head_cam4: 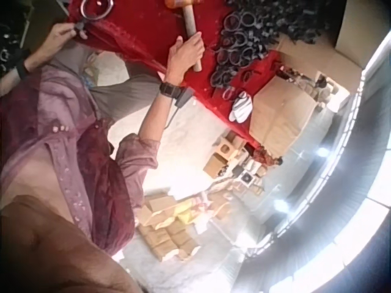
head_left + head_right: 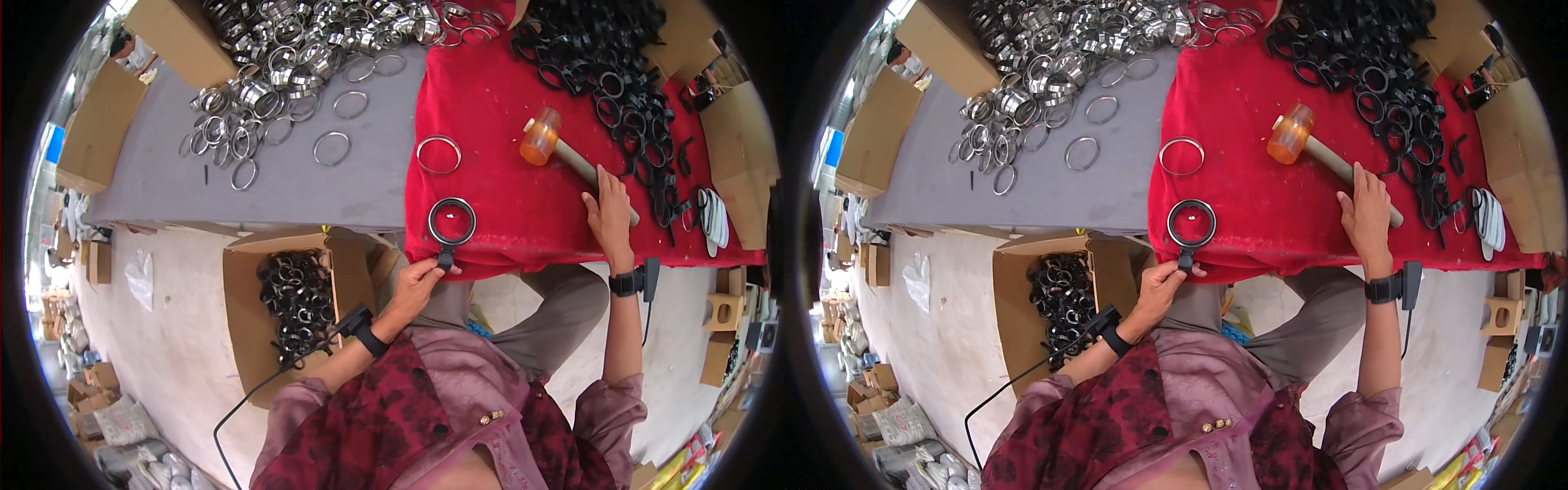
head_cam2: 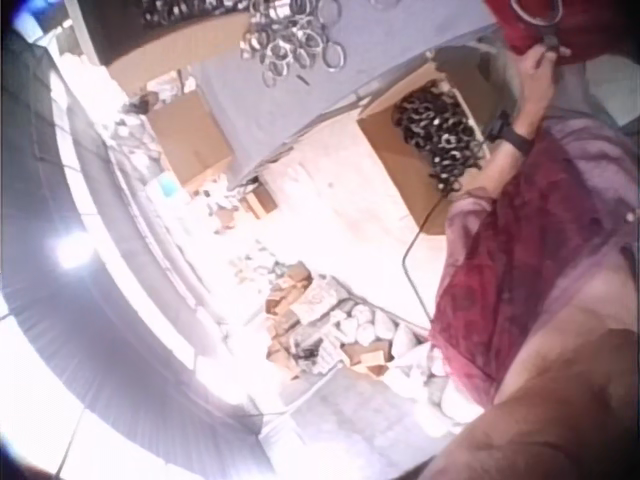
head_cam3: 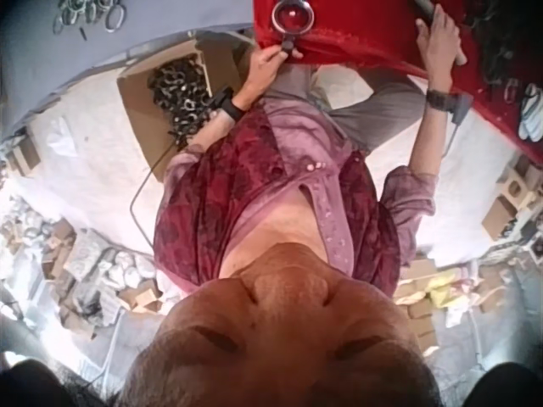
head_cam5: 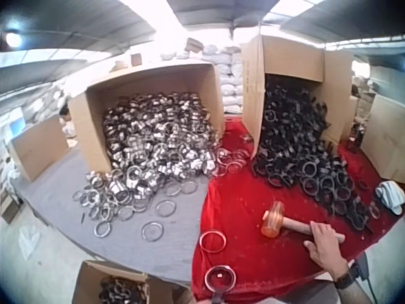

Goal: Assembling metal rings into black plastic components using a mallet on a workbench.

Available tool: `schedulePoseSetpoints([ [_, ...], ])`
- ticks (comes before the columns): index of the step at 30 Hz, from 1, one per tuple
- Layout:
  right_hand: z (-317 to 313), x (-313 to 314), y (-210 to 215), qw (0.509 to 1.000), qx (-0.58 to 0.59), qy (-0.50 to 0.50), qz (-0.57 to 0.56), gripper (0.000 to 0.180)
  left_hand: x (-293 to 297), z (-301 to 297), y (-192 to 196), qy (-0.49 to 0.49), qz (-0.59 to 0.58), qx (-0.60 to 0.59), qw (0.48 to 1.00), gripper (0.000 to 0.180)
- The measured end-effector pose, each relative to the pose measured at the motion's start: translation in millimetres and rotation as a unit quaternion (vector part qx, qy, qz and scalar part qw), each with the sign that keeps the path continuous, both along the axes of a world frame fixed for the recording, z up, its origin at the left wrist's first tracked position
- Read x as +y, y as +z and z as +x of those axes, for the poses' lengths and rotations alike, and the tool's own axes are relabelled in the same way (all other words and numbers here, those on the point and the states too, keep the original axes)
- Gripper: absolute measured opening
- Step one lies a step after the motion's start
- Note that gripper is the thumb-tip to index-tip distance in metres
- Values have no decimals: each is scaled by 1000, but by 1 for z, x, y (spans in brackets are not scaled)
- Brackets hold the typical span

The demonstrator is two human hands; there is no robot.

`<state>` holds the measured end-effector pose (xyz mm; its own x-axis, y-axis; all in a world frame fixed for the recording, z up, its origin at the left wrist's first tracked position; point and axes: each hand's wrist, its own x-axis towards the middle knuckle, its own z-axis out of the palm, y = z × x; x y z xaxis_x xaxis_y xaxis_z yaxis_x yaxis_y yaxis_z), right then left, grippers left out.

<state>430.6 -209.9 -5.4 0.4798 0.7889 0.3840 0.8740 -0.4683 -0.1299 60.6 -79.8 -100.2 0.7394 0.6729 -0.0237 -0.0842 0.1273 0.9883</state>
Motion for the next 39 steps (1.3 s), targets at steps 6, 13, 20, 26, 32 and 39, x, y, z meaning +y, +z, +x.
schedulePoseSetpoints([
  [6, -18, 27, 40, 804, 594, -22, -9, 48, -2, -4, 3, 10, -9, 6, 1000, 19],
  [13, -116, 0, 58, 658, 753, -17, 19, 25, -4, 1, -5, 3, -13, -18, 1000, 18],
  [20, -172, -23, 144, 871, 454, -12, 186, 24, -3, -1, -10, 4, 20, -25, 999, 19],
  [26, -180, -64, 58, 902, 314, 6, 295, 28, -3, 5, -8, 0, 18, -28, 999, 19],
  [32, -145, -58, 97, 969, 245, -25, 26, 28, -5, 0, -6, 21, -3, -17, 1000, 19],
  [39, -159, 13, 93, 962, 214, 68, 152, 27, -2, 8, -12, -9, -6, -33, 999, 18],
])
